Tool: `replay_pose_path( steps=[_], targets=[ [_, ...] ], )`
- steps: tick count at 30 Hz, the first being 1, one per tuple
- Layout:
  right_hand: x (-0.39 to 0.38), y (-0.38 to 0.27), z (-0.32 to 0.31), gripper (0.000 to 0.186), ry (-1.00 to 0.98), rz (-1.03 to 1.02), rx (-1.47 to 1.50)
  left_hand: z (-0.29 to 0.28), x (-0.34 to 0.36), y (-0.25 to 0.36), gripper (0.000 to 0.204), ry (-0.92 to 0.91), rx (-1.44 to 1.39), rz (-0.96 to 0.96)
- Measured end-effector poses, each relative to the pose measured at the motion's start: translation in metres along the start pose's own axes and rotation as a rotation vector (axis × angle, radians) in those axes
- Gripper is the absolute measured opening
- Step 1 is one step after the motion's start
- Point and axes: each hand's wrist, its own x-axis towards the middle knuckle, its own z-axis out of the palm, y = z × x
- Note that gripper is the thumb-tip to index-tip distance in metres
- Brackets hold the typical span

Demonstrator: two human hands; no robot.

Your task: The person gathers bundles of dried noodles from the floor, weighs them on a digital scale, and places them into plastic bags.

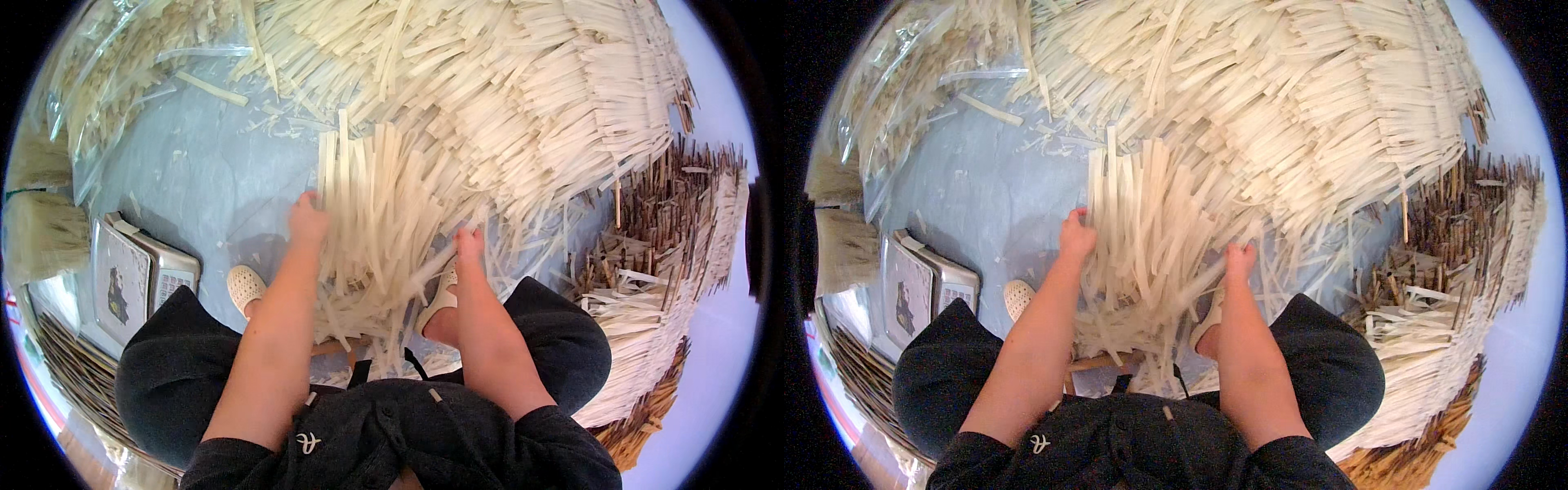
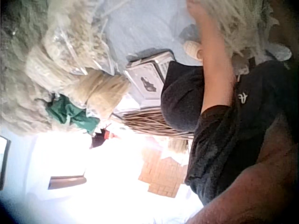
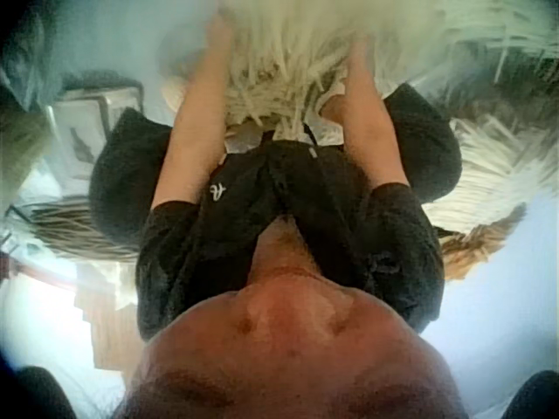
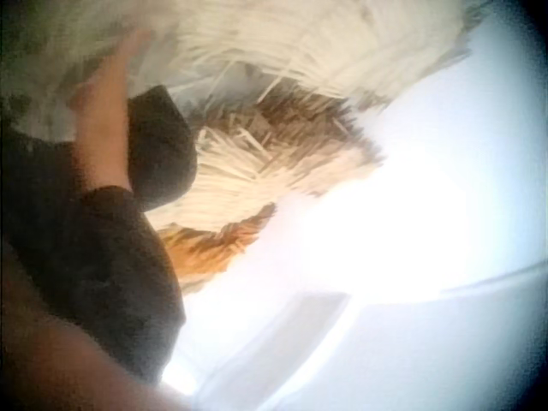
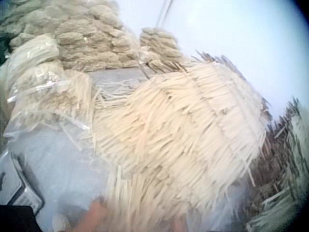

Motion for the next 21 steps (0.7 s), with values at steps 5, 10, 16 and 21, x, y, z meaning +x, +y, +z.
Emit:
replay_pose_path(
  steps=[5, 10, 16, 21],
  targets=[
    [-0.013, 0.008, 0.055, 0.083, -0.001, -0.045, -0.269, -0.002, 0.017, 0.024, 0.080, 0.215, -0.335, 0.032],
    [-0.077, -0.029, 0.116, 0.087, -0.171, -0.129, -0.292, 0.001, -0.002, 0.030, 0.091, -0.078, -0.343, -0.043],
    [-0.096, -0.056, 0.144, 0.073, -0.549, -0.303, -0.438, -0.005, -0.031, -0.003, 0.080, 0.149, -0.406, -0.057],
    [-0.064, -0.143, 0.161, 0.051, -0.174, -0.632, -0.829, -0.009, -0.029, -0.014, 0.067, 0.206, -0.383, -0.023]
  ],
)
